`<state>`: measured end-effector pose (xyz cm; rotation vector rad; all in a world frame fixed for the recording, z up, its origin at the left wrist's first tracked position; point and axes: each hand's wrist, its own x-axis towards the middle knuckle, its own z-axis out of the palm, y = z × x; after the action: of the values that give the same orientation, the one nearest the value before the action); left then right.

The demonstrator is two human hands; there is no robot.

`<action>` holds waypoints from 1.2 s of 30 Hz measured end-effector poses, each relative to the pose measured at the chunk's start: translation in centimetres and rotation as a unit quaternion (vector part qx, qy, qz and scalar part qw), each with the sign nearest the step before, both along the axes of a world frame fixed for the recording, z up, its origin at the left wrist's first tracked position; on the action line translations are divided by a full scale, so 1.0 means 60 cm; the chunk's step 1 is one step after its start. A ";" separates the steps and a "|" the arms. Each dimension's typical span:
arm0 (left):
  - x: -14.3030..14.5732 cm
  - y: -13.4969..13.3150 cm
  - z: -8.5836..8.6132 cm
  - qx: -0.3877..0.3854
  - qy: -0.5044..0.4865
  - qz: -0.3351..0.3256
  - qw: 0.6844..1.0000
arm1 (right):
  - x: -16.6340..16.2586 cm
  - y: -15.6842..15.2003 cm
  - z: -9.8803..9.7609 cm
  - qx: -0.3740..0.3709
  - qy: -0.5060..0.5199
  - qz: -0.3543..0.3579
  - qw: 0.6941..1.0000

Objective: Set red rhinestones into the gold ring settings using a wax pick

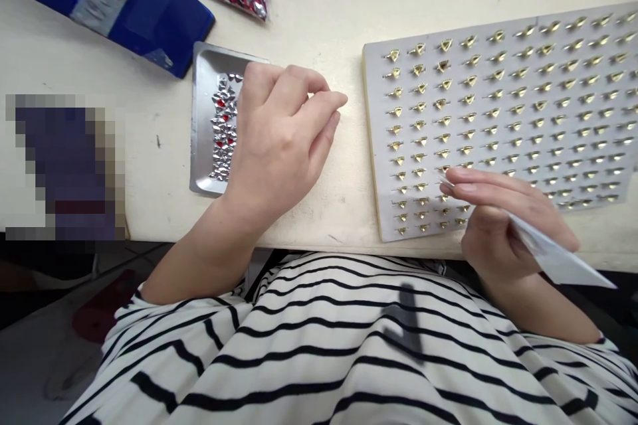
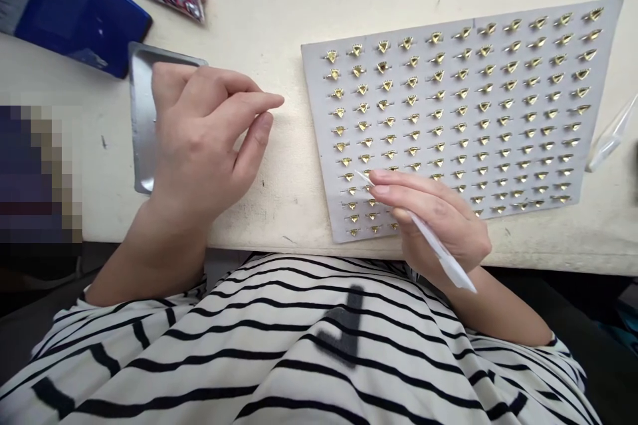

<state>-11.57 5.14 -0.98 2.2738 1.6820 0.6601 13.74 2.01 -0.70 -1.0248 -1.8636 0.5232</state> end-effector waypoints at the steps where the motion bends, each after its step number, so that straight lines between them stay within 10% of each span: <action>1: 0.000 0.000 0.000 -0.001 -0.004 0.001 1.000 | -0.001 0.001 -0.003 0.015 0.011 0.000 1.000; 36: -0.002 0.001 -0.001 -0.002 -0.015 0.003 1.000 | 0.015 -0.017 0.007 -0.057 -0.176 0.091 0.979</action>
<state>-11.70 5.19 -1.04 2.2455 1.6752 0.6879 14.62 0.98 -0.27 -1.0823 -2.2784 0.5916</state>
